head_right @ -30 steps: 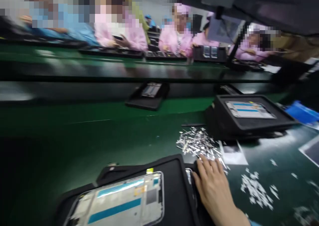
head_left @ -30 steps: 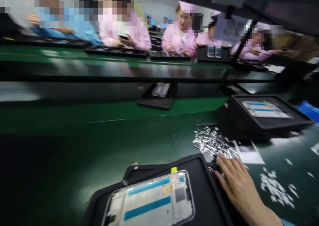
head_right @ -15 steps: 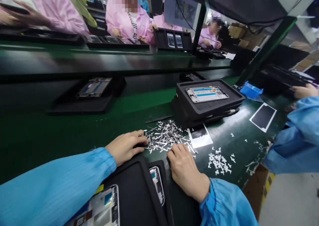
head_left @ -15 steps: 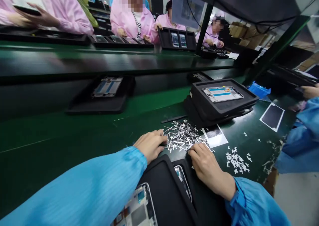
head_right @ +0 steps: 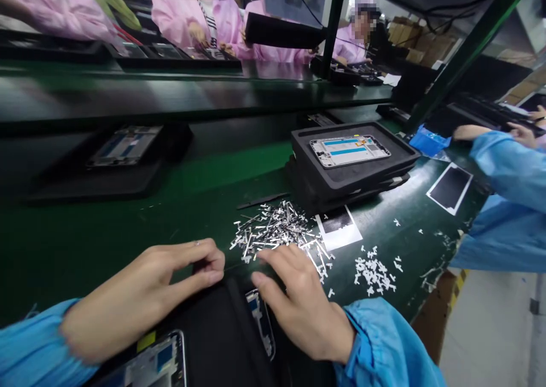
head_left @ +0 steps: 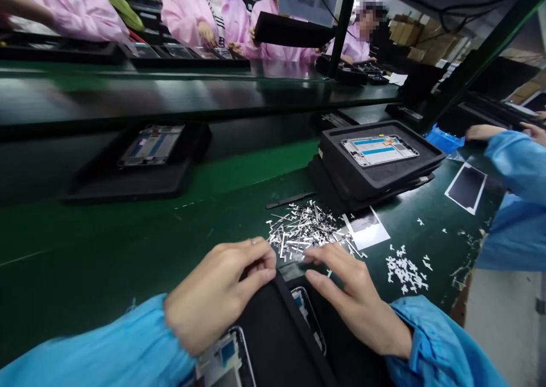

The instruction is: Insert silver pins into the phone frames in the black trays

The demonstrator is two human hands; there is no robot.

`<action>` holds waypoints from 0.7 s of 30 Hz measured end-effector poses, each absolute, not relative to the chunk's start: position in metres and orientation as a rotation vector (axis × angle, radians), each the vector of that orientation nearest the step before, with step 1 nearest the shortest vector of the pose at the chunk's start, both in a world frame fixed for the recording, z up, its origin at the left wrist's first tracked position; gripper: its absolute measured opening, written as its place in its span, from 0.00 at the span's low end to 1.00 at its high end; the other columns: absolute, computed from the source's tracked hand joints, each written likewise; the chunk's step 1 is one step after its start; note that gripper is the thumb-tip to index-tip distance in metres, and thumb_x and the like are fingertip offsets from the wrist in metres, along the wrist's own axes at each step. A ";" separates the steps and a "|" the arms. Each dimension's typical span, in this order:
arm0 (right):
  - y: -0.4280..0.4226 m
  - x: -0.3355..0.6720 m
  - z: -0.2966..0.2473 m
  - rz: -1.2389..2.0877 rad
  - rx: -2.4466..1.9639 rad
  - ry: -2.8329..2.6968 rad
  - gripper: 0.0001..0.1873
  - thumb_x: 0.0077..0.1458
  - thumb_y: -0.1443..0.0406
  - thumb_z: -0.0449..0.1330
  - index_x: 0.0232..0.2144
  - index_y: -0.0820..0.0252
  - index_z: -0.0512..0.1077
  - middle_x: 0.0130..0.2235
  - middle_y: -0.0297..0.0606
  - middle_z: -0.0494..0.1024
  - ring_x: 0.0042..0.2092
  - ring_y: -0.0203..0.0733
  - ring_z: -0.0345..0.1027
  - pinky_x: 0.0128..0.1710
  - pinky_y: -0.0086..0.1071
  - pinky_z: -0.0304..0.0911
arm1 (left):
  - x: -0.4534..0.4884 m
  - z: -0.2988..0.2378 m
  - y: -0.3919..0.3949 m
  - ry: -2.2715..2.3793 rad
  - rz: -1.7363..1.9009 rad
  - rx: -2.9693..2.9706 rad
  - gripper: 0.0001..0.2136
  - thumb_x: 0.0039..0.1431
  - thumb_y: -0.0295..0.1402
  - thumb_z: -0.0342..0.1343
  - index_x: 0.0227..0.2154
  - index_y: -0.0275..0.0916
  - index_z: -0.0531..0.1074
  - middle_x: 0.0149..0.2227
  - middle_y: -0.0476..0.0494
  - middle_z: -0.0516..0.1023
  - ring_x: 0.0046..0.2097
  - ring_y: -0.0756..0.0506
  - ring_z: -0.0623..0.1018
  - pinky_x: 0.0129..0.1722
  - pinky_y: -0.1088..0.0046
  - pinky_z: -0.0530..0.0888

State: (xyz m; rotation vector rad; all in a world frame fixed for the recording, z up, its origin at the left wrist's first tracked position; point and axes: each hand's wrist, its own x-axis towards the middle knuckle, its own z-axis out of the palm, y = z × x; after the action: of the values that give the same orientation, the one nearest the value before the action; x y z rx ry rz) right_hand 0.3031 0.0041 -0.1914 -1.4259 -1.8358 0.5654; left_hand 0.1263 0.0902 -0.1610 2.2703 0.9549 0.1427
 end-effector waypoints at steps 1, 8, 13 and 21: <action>0.005 0.300 -0.187 0.678 -1.390 -1.798 0.07 0.59 0.68 0.50 0.40 0.61 0.64 0.35 0.33 0.67 0.39 0.35 0.59 0.39 0.29 0.57 | 0.126 -0.161 0.085 0.936 0.132 2.259 0.11 0.57 0.34 0.42 0.22 0.39 0.63 0.23 0.53 0.67 0.27 0.51 0.67 0.27 0.76 0.63; 0.000 0.285 -0.176 1.245 -1.257 -1.410 0.11 0.56 0.65 0.52 0.22 0.61 0.64 0.25 0.29 0.65 0.29 0.32 0.59 0.30 0.26 0.54 | 0.118 -0.161 0.041 0.756 0.607 2.899 0.14 0.60 0.25 0.36 0.30 0.39 0.68 0.29 0.49 0.71 0.31 0.48 0.69 0.35 0.70 0.64; -0.010 0.277 -0.171 1.340 -1.165 -1.426 0.11 0.55 0.65 0.52 0.23 0.60 0.68 0.25 0.30 0.68 0.30 0.32 0.61 0.32 0.25 0.56 | 0.111 -0.157 0.020 0.849 0.713 3.111 0.20 0.59 0.20 0.33 0.25 0.40 0.69 0.25 0.51 0.72 0.29 0.48 0.68 0.35 0.69 0.63; -0.022 0.278 -0.168 1.330 -1.102 -1.423 0.05 0.54 0.67 0.56 0.29 0.61 0.72 0.28 0.33 0.74 0.31 0.33 0.66 0.34 0.25 0.59 | 0.094 -0.160 0.019 0.848 0.553 2.113 0.09 0.56 0.32 0.48 0.22 0.42 0.68 0.23 0.57 0.69 0.26 0.56 0.69 0.25 0.85 0.63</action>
State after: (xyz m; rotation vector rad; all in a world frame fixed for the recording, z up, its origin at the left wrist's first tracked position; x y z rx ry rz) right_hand 0.2778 -0.0222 -0.1679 -1.1024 -1.4232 1.3302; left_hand 0.0941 0.0188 -0.1600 2.1128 0.8479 0.5527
